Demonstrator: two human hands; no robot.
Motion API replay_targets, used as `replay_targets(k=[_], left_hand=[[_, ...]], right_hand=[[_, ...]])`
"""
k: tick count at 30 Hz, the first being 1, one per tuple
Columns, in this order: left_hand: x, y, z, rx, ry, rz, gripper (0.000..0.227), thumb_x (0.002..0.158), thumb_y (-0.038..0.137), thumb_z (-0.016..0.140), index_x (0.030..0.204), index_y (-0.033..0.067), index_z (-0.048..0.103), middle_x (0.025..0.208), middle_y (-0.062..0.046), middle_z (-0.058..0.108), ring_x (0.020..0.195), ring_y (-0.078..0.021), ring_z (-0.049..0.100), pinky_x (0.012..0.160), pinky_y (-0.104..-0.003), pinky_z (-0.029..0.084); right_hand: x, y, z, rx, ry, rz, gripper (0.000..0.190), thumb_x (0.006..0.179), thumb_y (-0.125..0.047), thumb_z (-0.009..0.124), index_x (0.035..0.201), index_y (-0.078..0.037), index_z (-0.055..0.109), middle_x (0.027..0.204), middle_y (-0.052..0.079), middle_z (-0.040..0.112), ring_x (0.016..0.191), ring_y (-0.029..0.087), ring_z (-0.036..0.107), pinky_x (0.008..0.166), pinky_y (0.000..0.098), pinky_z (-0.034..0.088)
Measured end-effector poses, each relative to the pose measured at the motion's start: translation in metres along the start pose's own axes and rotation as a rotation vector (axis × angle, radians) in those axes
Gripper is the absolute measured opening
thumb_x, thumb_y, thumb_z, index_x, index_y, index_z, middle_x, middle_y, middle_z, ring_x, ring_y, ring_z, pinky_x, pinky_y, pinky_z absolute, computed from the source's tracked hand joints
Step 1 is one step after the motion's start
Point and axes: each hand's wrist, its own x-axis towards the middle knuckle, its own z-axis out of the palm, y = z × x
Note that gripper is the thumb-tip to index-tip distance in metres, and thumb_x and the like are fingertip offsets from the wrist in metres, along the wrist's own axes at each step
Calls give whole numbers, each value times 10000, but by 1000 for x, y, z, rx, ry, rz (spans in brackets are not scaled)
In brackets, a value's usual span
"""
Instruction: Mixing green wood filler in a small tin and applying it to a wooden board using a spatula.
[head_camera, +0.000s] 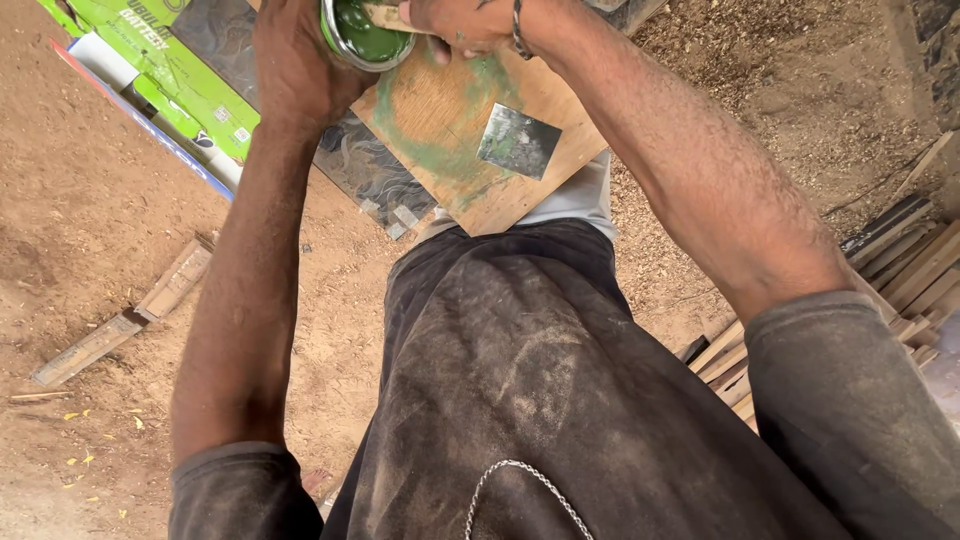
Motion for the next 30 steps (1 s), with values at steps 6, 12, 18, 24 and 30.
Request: replay_targets(k=[6, 12, 18, 24, 30], left_hand=[[-4, -1, 4, 7, -11, -70, 532, 783, 226, 1021, 1129, 86, 642, 1084, -92, 707, 1030, -299, 698, 880, -447, 534], [-2, 4, 4, 11, -17, -115, 532, 768, 245, 1028, 1107, 80, 653, 1057, -92, 714, 996, -306, 702, 871, -454, 537], [-8, -2, 12, 80, -9, -104, 546, 754, 252, 1019, 1118, 81, 650, 1075, -105, 706, 1024, -319, 688, 885, -461, 524], [-6, 6, 9, 80, 50, -85, 615, 774, 312, 1000, 1188, 65, 618, 1128, -108, 675, 1084, -298, 667, 917, -455, 519], [-6, 4, 10, 60, 102, -133, 646, 745, 282, 995, 1203, 56, 600, 1176, -132, 651, 1138, -337, 639, 956, -462, 523]], right_hand=[[6, 18, 5, 196, -49, -58, 520, 1090, -461, 531, 738, -99, 655, 548, -4, 573, 439, 62, 533, 366, 205, 413], [6, 20, 9, 614, -106, -105, 291, 1079, -312, 581, 976, -46, 641, 700, 26, 618, 447, 10, 509, 345, 158, 381], [9, 25, 24, 910, -189, 8, 283, 1106, -287, 582, 1028, -15, 603, 740, 20, 609, 465, 0, 500, 340, 156, 350], [1, 13, 36, 1253, -255, 75, 195, 1091, -214, 549, 1179, -43, 584, 772, 34, 597, 466, -10, 420, 353, 140, 327], [-9, 4, 56, 1495, -157, 112, 345, 1028, -143, 582, 1348, -15, 597, 755, 77, 608, 435, 24, 385, 341, 177, 290]])
